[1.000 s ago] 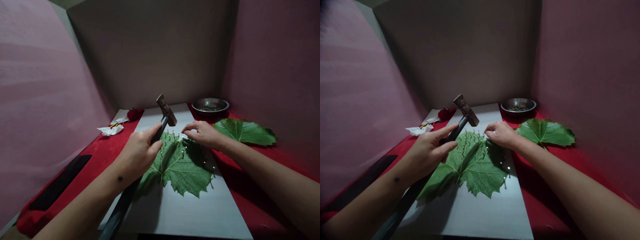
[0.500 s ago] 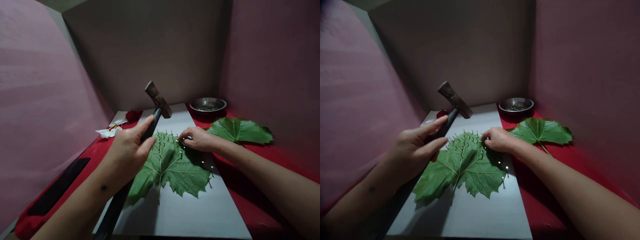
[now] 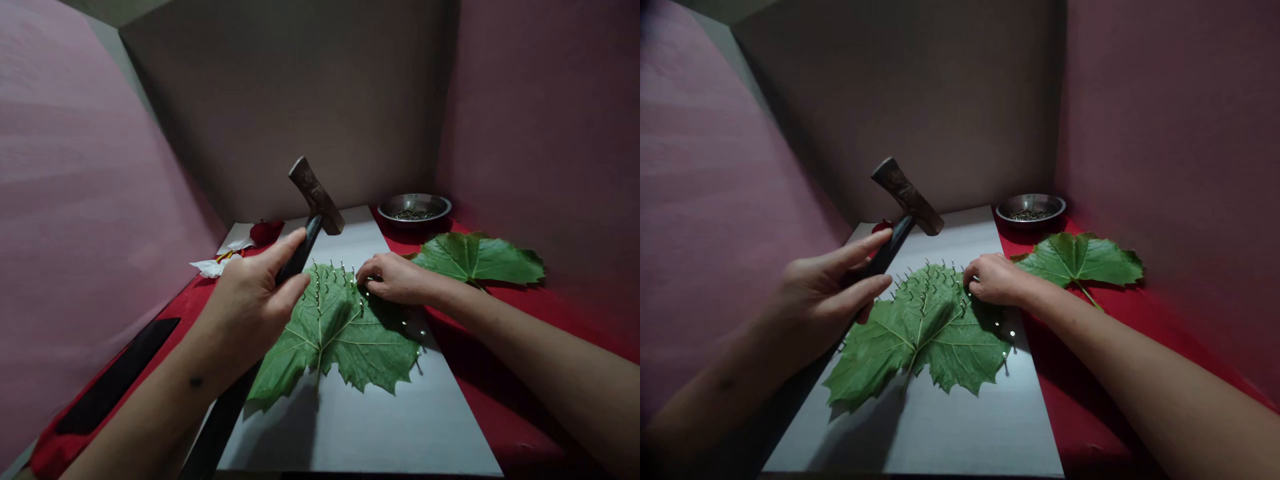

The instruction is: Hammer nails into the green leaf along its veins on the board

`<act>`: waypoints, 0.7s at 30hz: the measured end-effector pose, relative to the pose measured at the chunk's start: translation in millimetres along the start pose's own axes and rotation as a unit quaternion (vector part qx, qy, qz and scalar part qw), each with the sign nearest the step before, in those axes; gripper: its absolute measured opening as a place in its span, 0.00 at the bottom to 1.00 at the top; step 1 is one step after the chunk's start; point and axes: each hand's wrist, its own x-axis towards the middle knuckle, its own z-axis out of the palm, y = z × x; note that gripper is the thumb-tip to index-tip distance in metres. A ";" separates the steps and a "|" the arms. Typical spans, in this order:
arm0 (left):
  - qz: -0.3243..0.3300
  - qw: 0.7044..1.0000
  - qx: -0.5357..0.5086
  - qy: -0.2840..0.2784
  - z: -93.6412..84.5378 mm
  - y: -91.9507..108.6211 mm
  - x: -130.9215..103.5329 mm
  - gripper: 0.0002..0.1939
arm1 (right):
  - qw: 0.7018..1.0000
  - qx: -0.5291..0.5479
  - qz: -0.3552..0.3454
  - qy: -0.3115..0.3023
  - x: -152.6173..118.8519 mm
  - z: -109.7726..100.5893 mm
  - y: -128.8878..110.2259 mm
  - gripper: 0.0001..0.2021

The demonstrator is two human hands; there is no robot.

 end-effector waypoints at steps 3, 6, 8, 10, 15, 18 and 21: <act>-0.019 0.999 0.004 -0.048 10.0 -4.7 -3.2 0.26 | 1.000 -0.013 -0.004 0.009 -1.0 0.8 0.0 0.17; -0.040 0.994 0.001 -0.097 14.3 -8.6 -6.5 0.26 | 0.999 -0.026 -0.010 0.019 -1.2 2.5 0.6 0.17; -0.042 0.995 0.001 -0.087 13.6 -8.6 -8.0 0.26 | 0.999 -0.031 -0.020 0.017 -0.9 3.4 1.2 0.17; -0.036 0.998 0.001 -0.053 13.7 -7.8 -8.7 0.27 | 0.999 -0.034 -0.031 0.013 -0.4 3.8 1.7 0.16; -0.019 0.992 0.044 -0.118 24.0 -13.1 -8.5 0.26 | 0.998 -0.037 -0.045 0.008 -0.1 3.9 2.2 0.16; -0.023 0.987 0.032 -0.154 23.4 -15.8 -8.3 0.26 | 0.998 -0.040 -0.051 0.013 0.2 4.6 2.9 0.16; -0.030 0.994 -0.004 -0.104 13.1 -11.4 -9.4 0.26 | 0.998 -0.039 -0.052 0.016 1.0 5.8 4.7 0.16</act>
